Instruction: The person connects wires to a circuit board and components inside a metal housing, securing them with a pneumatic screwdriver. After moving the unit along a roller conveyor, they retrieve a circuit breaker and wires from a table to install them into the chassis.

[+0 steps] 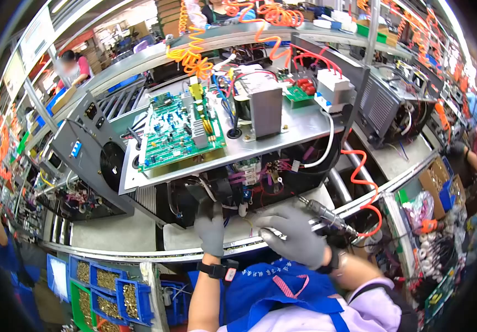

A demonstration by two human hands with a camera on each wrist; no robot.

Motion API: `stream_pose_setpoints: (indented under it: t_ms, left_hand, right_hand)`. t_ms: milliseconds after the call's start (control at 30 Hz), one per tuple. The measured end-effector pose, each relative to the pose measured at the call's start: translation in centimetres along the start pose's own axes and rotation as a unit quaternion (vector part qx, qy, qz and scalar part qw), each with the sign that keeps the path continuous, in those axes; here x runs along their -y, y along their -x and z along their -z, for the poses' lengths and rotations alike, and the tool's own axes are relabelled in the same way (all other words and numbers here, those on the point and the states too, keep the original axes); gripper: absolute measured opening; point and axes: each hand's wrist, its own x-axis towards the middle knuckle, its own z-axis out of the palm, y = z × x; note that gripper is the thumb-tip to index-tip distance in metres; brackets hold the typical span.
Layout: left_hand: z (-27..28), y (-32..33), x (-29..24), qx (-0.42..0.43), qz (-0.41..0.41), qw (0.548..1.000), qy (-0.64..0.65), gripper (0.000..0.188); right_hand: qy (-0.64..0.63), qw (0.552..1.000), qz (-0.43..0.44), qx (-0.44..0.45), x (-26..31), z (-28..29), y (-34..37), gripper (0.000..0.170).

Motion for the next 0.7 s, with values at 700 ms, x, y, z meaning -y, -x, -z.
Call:
stream_pose_setpoints:
  t_ms: [700]
  left_hand:
    - [-1.8,-0.8,3.4,-0.004,-0.009,0.99,-0.139,0.031]
  right_hand:
    - [-0.044,0.966,-0.165,-0.196,-13.3,-13.3,-1.7,0.022]
